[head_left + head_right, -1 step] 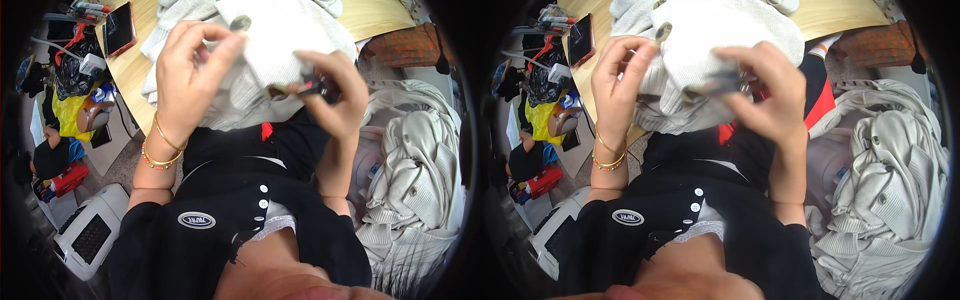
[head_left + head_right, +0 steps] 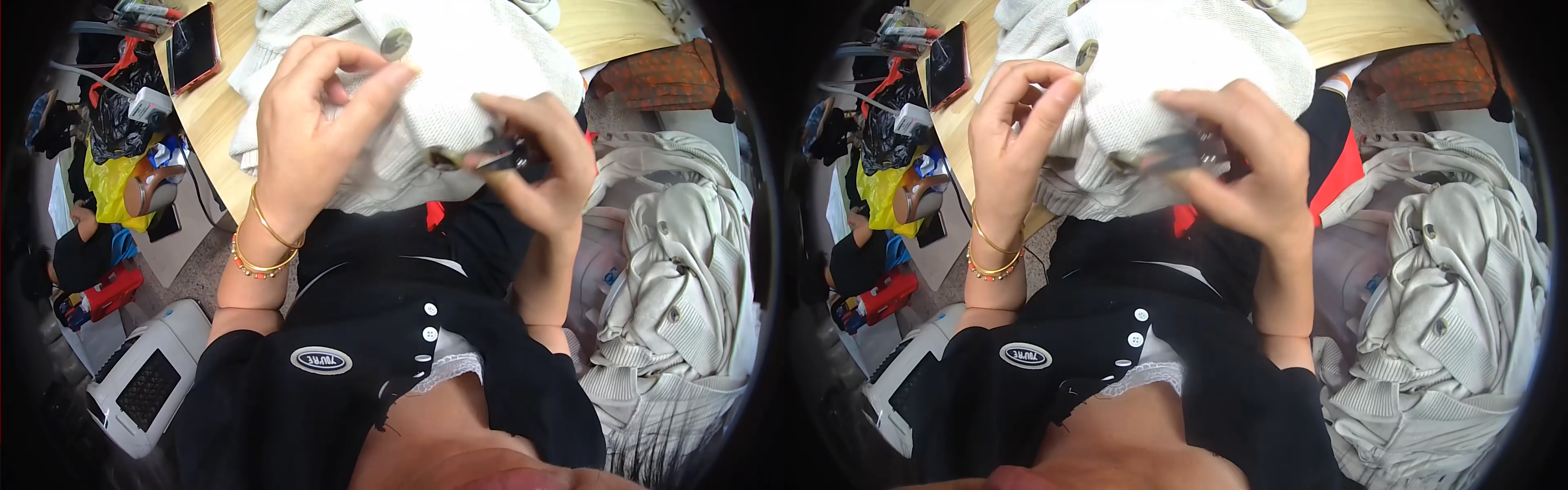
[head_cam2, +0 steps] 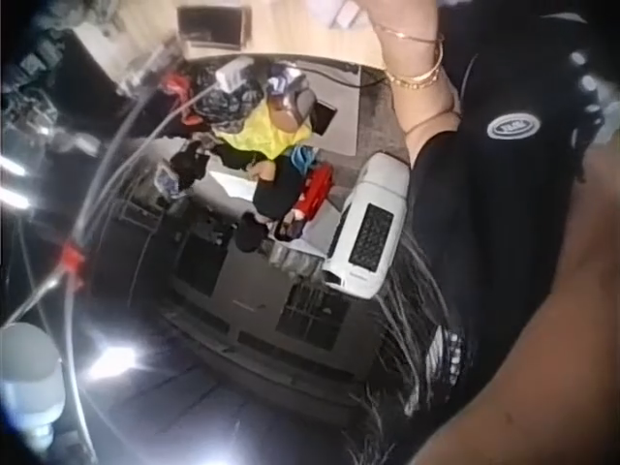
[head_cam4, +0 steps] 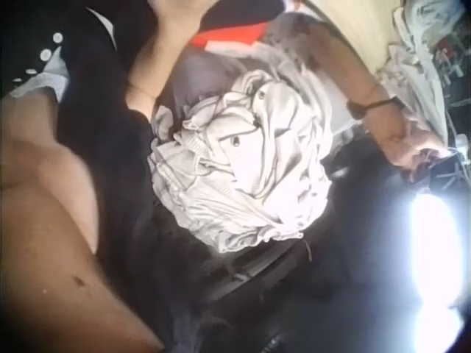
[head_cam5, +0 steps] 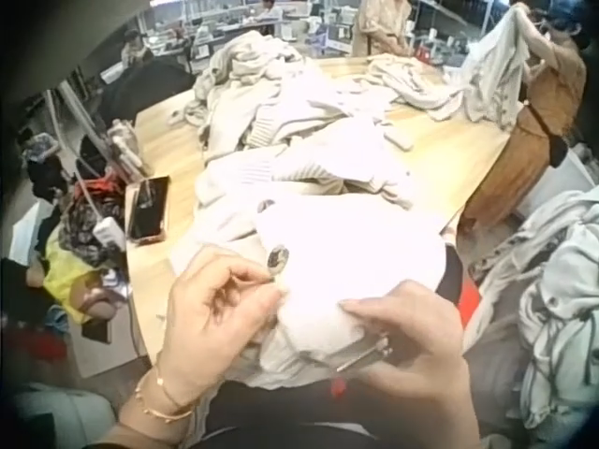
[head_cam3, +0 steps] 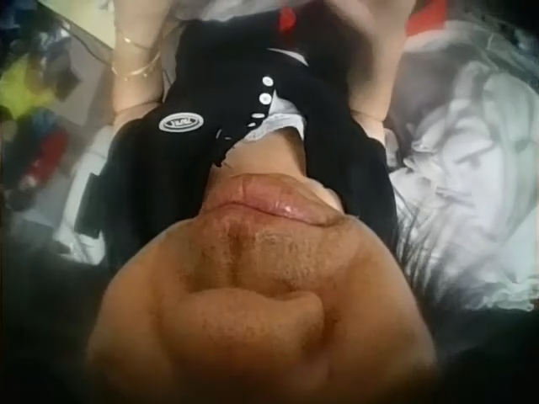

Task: Trimming loose threads and cleaning buttons on finished sweaters using small snips at a garment factory workstation.

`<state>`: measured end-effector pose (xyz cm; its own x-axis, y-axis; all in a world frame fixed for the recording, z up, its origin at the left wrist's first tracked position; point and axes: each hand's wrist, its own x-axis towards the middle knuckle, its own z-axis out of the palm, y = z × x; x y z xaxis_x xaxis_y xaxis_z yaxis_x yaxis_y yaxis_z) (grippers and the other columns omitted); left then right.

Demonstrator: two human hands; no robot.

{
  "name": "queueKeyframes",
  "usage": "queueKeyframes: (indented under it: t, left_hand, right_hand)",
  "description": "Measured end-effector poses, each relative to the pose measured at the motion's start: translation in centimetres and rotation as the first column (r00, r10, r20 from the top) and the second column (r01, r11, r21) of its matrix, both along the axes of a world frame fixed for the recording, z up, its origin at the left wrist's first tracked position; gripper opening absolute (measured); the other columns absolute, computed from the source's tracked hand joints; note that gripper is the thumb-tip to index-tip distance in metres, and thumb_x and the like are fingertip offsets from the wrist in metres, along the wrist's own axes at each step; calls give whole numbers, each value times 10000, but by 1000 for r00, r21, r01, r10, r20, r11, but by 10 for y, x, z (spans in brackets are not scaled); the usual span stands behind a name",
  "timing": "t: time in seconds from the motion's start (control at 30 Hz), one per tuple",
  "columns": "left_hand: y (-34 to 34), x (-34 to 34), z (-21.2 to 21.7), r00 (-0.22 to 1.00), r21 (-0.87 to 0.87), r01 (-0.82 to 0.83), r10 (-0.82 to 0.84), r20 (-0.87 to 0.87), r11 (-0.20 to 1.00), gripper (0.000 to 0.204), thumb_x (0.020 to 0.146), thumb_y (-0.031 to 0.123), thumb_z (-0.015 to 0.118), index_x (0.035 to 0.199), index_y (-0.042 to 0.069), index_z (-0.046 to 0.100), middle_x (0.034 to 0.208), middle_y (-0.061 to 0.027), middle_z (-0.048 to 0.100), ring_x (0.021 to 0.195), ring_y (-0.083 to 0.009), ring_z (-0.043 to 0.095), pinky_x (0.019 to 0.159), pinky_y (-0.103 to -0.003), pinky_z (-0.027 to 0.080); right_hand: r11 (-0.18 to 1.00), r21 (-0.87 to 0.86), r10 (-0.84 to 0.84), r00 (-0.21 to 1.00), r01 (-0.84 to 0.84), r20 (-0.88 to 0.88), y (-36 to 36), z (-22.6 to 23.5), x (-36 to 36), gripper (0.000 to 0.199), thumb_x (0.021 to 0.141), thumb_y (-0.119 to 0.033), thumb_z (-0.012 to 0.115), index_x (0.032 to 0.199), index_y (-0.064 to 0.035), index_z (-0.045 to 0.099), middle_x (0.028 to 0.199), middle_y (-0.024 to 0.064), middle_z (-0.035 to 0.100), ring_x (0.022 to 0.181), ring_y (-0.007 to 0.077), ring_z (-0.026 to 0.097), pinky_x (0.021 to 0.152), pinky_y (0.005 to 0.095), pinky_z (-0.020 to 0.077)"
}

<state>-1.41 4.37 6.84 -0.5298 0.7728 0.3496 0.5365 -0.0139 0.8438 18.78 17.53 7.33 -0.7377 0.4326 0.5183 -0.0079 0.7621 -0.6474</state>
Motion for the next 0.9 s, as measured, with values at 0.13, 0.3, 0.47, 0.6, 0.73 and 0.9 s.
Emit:
queueKeyframes:
  t: [0.13, 0.3, 0.47, 0.6, 0.73, 0.9]
  left_hand:
    - [9, 5, -1, 997, -125, 32, -40, -63, 992, 146, 884, 124, 787, 929, -6, 741, 909, 1, 650, 772, -43, 525, 680, -202, 408]
    - [8, -2, -15, 975, -49, 150, -139, 175, 987, 99, 921, 76, 744, 929, -22, 734, 933, -17, 655, 822, -65, 568, 749, -213, 459]
    - [7, -8, -27, 985, 121, 134, -145, 89, 984, 98, 917, 91, 726, 919, -7, 723, 839, -36, 641, 731, -102, 559, 672, -245, 463]
    - [-2, -17, -30, 969, 118, 183, -200, 148, 976, 91, 1019, 22, 595, 1072, -39, 636, 1057, -35, 619, 945, -87, 572, 864, -221, 465]
    - [-4, -19, -36, 929, 207, 125, -188, 320, 970, 105, 1016, 52, 608, 1068, -31, 645, 1040, -28, 618, 924, -83, 565, 844, -223, 463]
    - [-1, -10, -20, 981, -38, 187, -185, 50, 982, 70, 939, 68, 712, 962, 2, 708, 1000, -24, 624, 889, -82, 567, 803, -232, 461]
  right_hand:
    - [998, 54, -16, 998, 13, 56, -8, -10, -4, 513, 633, -160, 920, 1112, -72, 758, 746, 47, 598, 611, 152, 591, 533, 285, 467]
    - [997, 42, 62, 997, -65, 52, -4, -23, -1, 448, 640, -20, 809, 1082, -77, 772, 738, 48, 581, 605, 153, 581, 527, 282, 453]
    - [997, -26, 78, 994, -76, 73, -3, -21, 0, 475, 626, 7, 781, 1097, -54, 777, 752, 41, 590, 614, 133, 571, 536, 263, 437]
    - [996, -36, 83, 995, -80, 62, -1, -18, -1, 482, 617, 18, 770, 1094, -46, 780, 753, 39, 588, 627, 124, 565, 548, 256, 431]
    - [997, -52, 67, 996, -64, 53, -1, -19, -1, 484, 609, 34, 757, 1085, -49, 785, 754, 39, 587, 640, 125, 559, 559, 253, 428]
    - [998, -49, 46, 997, -43, 64, -2, -22, 1, 491, 602, 42, 755, 1083, -50, 786, 750, 38, 585, 636, 125, 553, 560, 250, 423]
